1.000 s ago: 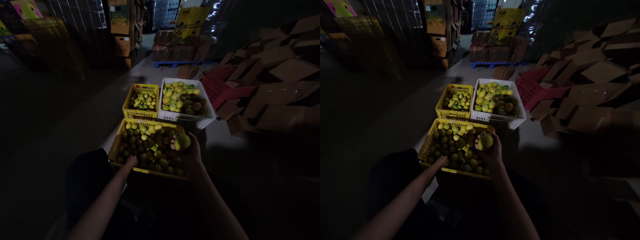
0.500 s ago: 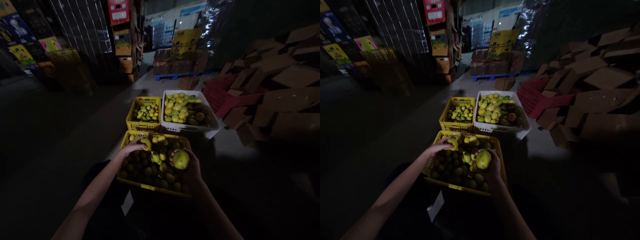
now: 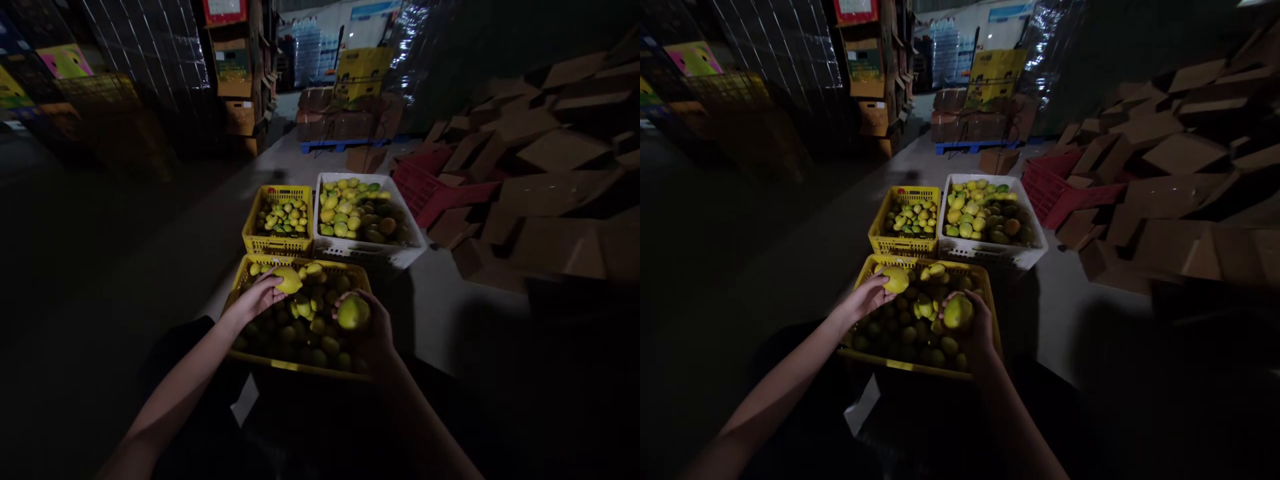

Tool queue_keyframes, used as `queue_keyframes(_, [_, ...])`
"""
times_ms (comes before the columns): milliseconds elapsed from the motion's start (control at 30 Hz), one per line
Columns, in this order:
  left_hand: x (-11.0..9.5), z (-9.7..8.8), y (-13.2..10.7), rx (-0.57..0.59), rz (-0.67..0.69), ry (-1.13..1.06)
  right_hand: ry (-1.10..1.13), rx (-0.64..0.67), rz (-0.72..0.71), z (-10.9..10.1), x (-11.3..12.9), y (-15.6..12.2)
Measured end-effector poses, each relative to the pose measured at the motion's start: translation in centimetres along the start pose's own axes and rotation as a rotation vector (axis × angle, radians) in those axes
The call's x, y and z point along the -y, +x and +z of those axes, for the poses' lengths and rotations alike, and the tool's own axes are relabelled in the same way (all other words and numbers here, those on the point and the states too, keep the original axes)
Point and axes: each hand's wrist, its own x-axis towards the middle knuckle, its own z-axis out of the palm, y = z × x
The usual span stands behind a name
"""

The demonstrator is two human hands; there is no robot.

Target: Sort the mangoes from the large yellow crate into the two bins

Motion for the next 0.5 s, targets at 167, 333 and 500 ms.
queue_keyframes(167, [-0.3,1.1,-1.2,0.037,-0.049,-0.162,-0.118,0.041,-0.082,1.5,-0.3,-0.9])
queue_keyframes(333, [-0.3,2.1,-1.3,0.027,-0.043,-0.245,-0.216,0.094,-0.078,2.6,-0.8,-1.0])
queue_keyframes(500, [0.2,2.7,-0.5,0.064,-0.075,-0.274,-0.169,0.076,-0.096,2.4,-1.3,-0.3])
